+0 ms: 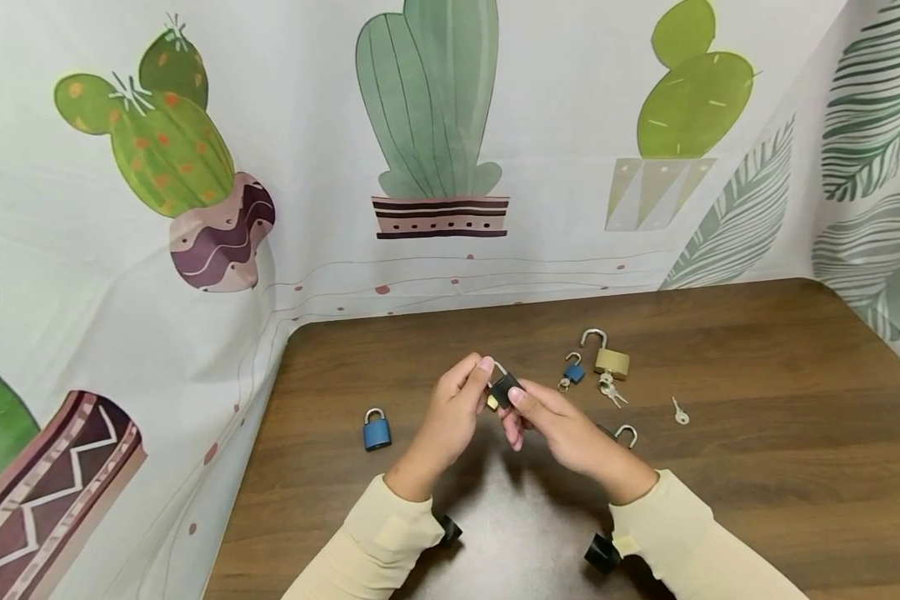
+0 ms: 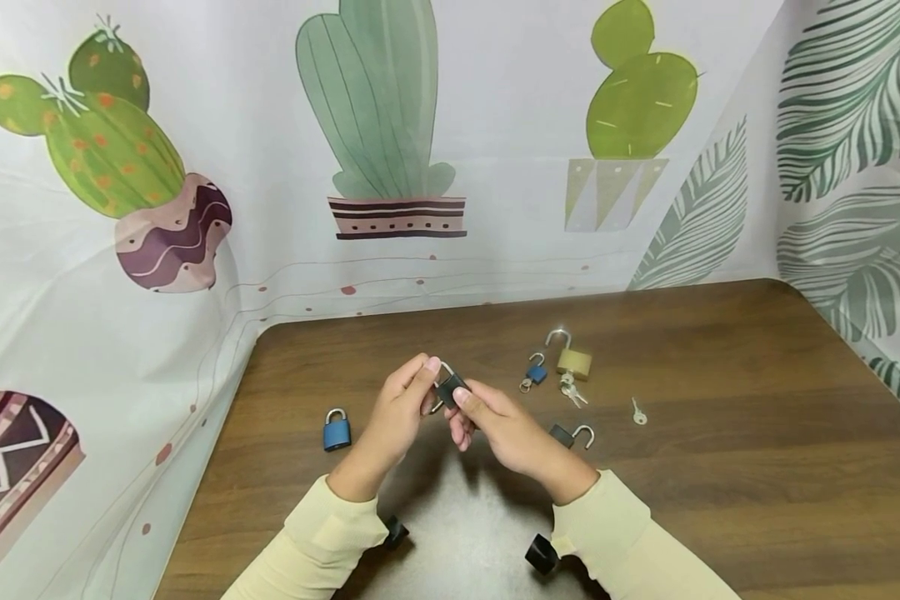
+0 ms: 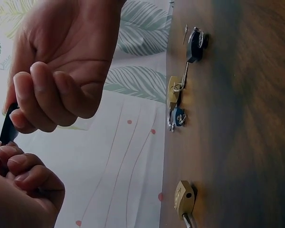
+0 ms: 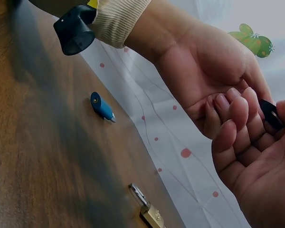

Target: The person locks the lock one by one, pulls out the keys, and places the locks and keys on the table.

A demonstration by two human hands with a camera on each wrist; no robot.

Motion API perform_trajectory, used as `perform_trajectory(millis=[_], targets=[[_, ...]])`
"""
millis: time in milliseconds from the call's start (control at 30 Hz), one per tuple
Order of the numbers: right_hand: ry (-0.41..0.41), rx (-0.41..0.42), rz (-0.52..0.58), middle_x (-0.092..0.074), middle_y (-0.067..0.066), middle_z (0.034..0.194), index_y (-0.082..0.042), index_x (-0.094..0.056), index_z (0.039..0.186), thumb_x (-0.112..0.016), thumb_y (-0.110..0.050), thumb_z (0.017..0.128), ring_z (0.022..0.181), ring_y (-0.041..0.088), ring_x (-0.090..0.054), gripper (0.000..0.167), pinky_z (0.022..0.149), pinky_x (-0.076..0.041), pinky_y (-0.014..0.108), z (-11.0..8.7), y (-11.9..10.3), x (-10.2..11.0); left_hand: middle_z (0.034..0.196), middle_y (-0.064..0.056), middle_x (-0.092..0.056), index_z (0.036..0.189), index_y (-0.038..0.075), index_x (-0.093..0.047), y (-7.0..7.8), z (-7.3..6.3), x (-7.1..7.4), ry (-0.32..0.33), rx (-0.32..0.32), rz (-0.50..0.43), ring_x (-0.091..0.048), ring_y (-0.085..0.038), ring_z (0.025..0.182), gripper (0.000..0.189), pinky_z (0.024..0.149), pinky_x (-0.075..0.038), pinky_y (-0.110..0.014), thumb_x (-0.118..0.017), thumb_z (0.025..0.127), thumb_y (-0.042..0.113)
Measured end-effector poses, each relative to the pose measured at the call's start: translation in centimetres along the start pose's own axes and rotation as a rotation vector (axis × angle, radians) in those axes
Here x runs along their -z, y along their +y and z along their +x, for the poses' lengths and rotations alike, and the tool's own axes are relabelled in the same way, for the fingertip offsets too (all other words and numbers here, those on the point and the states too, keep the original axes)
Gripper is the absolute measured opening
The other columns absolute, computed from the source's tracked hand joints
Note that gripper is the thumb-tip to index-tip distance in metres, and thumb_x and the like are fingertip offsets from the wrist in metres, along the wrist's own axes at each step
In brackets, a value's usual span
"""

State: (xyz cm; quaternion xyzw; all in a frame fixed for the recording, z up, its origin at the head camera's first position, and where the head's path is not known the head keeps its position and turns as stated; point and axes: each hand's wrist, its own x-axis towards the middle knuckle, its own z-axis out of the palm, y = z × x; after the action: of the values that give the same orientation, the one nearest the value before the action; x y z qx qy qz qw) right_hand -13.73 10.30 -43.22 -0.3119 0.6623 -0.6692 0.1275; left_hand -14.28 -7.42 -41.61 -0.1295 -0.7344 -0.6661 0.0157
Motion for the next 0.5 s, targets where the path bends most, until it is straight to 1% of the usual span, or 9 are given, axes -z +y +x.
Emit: perform_trajectory(millis=[267, 400, 500], targets=[[0.018, 0.005, -0.006, -0.056, 0.011, 0.075, 0.008, -0.055, 0.103, -0.031, -0.015, 0.112, 0.067, 0.014, -0.056, 0.034, 0.066, -0.054, 0.029, -0.18, -0.12, 0.07, 0.062, -0.005, -0.04, 0.075, 0.004, -0.048, -0.14, -0.01, -0.33, -0.034, 0.021, 0.014, -0.036, -0.012, 0.054, 0.044, 0.051, -0.028, -0.023, -0.046, 0.108, 0.033], [0.022, 0.008, -0.021, -0.056, 0.015, 0.074, 0.007, -0.055, 0.103, -0.031, -0.015, 0.112, 0.066, 0.015, -0.056, 0.034, 0.066, -0.054, 0.029, -0.13, -0.22, 0.1, 0.061, -0.005, -0.04, 0.076, 0.001, -0.048, -0.1, 0.05, -0.23, -0.028, 0.001, -0.005, -0.039, -0.012, 0.057, 0.043, 0.055, -0.032, -0.022, -0.046, 0.109, 0.029], [0.019, 0.013, -0.038, -0.055, 0.018, 0.072, 0.007, -0.055, 0.102, -0.031, -0.015, 0.112, 0.064, 0.017, -0.056, 0.034, 0.068, -0.053, 0.029, -0.05, -0.22, 0.11, 0.06, -0.005, -0.04, 0.076, 0.0, -0.048, 0.07, 0.03, -0.08, -0.017, -0.014, -0.032, -0.039, -0.012, 0.056, 0.042, 0.055, -0.032, -0.022, -0.047, 0.108, 0.026]])
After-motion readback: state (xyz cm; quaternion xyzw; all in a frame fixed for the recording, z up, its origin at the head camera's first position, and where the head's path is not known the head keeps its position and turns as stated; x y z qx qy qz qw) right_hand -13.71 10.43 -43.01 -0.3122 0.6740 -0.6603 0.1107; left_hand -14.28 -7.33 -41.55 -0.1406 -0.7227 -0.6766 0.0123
